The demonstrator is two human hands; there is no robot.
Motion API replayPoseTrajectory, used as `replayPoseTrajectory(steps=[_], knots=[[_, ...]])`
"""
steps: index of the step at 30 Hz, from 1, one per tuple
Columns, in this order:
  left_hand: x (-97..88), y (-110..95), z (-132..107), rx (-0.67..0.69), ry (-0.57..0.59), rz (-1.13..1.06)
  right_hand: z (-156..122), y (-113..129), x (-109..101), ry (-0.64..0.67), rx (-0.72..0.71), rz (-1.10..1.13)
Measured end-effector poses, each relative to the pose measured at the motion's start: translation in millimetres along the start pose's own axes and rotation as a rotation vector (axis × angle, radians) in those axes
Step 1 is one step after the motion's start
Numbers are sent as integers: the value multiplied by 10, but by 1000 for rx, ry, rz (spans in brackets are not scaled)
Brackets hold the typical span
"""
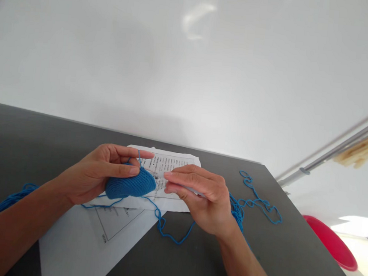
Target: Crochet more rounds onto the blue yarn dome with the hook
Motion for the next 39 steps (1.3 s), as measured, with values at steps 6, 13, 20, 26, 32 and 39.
replayPoseTrajectory(steps=[6,13,20,26,32,39], knots=[[-21,-5,40,5,42,120,18,54,-4,74,-26,-56],[-23,-3,38,1,57,183,32,71,-11,122,-19,-64],[2,-32,31,30,105,228,25,29,-39,115,33,46],[3,-30,15,49,120,188,-108,-401,3,-90,399,555],[35,-115,-36,200,-8,164,-299,-727,395,-358,671,960],[133,-103,-41,295,-102,190,-267,-647,456,-375,515,777]])
Point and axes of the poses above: each hand's wrist, its own z-axis towards the middle knuckle, its own x-axis out of the palm, y = z × x, the point moved 10 cm from there along z, towards the middle knuckle, and after that the axes turned 4 degrees about y, right-handed, at the moved point
